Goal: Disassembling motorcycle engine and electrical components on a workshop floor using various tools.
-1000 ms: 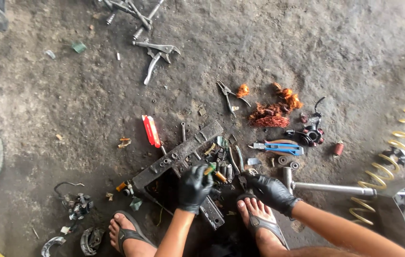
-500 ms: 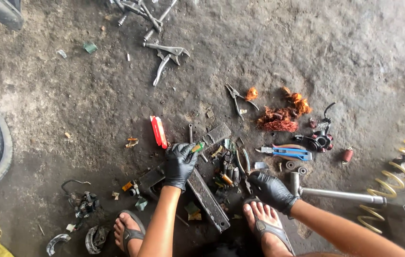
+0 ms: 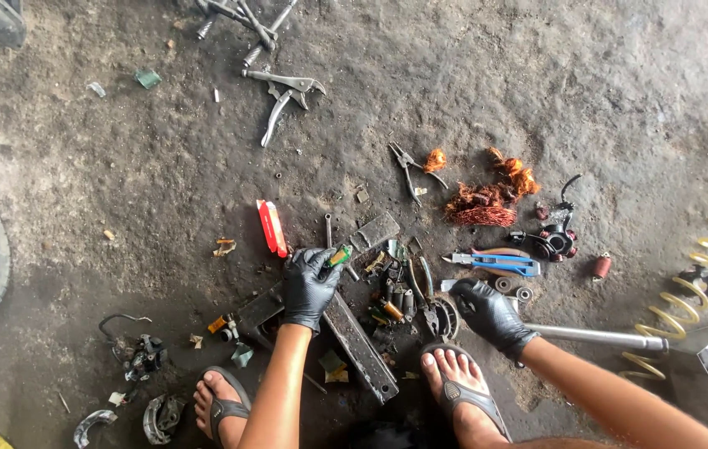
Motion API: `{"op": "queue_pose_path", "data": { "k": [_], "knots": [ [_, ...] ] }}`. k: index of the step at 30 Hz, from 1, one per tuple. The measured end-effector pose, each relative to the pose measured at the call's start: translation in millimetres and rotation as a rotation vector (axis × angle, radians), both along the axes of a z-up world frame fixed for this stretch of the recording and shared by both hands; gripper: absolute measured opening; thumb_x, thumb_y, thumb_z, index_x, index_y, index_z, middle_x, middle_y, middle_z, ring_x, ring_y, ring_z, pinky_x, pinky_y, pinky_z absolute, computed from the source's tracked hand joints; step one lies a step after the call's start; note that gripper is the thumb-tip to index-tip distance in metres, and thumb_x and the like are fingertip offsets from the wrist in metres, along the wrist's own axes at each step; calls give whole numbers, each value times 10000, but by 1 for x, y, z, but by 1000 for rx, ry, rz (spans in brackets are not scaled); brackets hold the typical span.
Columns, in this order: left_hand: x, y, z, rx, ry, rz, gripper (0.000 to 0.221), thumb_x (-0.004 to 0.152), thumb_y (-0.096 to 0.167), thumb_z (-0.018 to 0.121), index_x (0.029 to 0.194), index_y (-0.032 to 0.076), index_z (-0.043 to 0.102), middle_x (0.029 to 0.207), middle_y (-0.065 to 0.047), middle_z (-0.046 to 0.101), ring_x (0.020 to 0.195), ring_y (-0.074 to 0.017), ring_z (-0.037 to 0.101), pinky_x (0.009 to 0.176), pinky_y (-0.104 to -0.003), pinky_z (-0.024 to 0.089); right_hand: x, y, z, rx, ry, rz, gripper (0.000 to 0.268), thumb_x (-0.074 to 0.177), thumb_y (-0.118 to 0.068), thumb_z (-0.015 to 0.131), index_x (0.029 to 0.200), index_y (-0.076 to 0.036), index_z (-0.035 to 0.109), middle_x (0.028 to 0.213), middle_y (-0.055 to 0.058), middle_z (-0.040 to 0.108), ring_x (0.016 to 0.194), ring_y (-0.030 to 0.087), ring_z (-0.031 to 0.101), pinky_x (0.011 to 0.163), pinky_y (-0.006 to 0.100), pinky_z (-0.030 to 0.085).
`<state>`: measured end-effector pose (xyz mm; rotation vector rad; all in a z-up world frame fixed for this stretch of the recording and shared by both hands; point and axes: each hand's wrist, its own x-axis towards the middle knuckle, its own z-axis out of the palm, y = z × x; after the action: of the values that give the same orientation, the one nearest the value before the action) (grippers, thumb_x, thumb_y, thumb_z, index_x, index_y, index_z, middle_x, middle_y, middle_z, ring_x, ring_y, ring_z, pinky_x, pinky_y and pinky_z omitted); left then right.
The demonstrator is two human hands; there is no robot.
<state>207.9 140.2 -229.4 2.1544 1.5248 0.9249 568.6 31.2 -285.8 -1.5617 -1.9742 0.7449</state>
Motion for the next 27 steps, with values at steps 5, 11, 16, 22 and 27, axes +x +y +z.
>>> {"op": "queue_pose_path", "data": {
  "k": [5,11,16,22,27],
  "knots": [
    [3,1,23,49,33,-21,482,741,210,842,1176,46,714,1011,-128,692,969,-358,627,870,-466,505,2,-5,1,-48,-15,-11,171,865,-103,661,1026,-70,709,1043,143,723,946,353,702,791,419,569],
    [-5,-6,-13,76,53,24,363,833,238,851,1146,175,678,1020,-57,715,1006,-295,661,942,-423,518,3,-2,6,-70,11,-42,179,867,-113,665,1036,-78,712,1055,136,723,954,351,703,793,415,574],
    [-4,-16,-9,175,16,7,584,838,189,822,1358,34,607,1016,-48,703,954,-280,659,992,-490,459,-5,-3,2,-77,-9,-43,182,878,-132,675,1046,-72,712,1041,136,727,962,347,703,814,412,572],
    [0,-23,-11,199,85,65,551,851,172,845,1336,81,600,993,-29,699,935,-263,652,978,-469,467,-11,-1,2,-28,9,-16,203,869,-141,689,1056,-63,712,1072,151,722,987,359,696,828,420,564],
    [-1,-20,-16,268,55,35,565,842,167,821,1343,75,576,1022,-46,700,968,-271,649,977,-483,459,-11,1,9,-68,6,-23,192,868,-130,675,1047,-72,715,1067,145,723,983,350,700,834,417,569]
  ]
}}
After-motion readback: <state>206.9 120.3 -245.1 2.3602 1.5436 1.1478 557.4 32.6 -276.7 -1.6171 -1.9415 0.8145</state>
